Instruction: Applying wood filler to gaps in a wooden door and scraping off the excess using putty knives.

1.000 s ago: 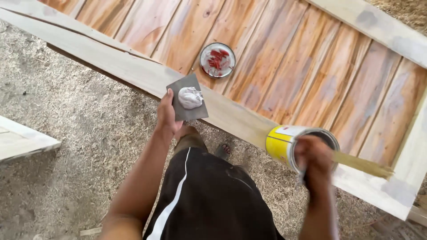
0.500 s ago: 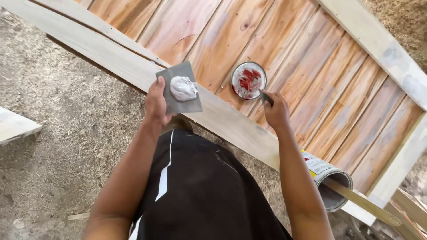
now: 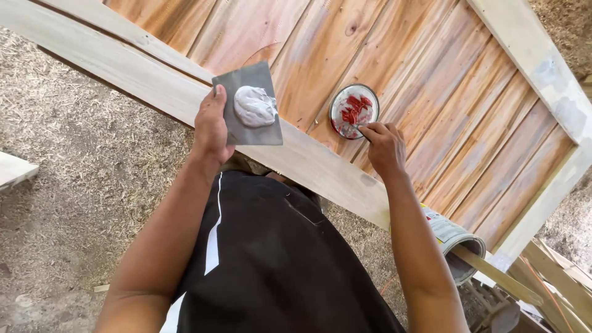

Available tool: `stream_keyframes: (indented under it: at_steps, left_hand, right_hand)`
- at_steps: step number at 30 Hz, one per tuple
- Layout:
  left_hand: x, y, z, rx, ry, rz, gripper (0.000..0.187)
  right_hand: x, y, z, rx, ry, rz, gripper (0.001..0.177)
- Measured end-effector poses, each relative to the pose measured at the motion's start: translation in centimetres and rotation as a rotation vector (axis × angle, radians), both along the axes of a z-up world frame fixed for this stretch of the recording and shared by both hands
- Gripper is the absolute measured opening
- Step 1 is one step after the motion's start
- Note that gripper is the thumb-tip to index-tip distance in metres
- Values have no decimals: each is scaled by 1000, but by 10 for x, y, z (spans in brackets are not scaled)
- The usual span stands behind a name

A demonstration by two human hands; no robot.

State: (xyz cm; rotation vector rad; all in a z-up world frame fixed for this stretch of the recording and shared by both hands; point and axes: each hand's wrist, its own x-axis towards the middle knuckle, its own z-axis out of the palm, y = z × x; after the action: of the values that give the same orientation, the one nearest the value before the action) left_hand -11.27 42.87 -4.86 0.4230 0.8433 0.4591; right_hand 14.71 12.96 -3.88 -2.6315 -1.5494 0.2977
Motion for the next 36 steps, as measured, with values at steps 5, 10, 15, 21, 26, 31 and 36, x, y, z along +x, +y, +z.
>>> stream_keyframes:
  at_steps: [5,10,15,21,26,31,36]
  left_hand:
    - [-6,4,-4,2,-49,-18,44]
    - [-10,6,-8,21,-59,-3,43]
    - [-5,7,-13,17,-53,-7,42]
    - [41,-2,29,-89,162,-273,37]
    - [89,-57,-49,153,-121,-398,36]
    - [124,-82,7,198,-217,-523,35]
    - [124,-87,63,417,-328,-640,35]
  right_hand:
    - [3,1,-9,-21,-8,9,29]
    - [-2,-4,-20,-17,-44,20,30]
    - [-4,-10,-10,-56,59,-15,36]
    - [5,-15,24,205,476,-374,23]
    - [9,-17,75,389,668,-356,22]
    - [-35,34,189,338,496,-243,26]
    - [-65,64,248,-3,-279,201,33]
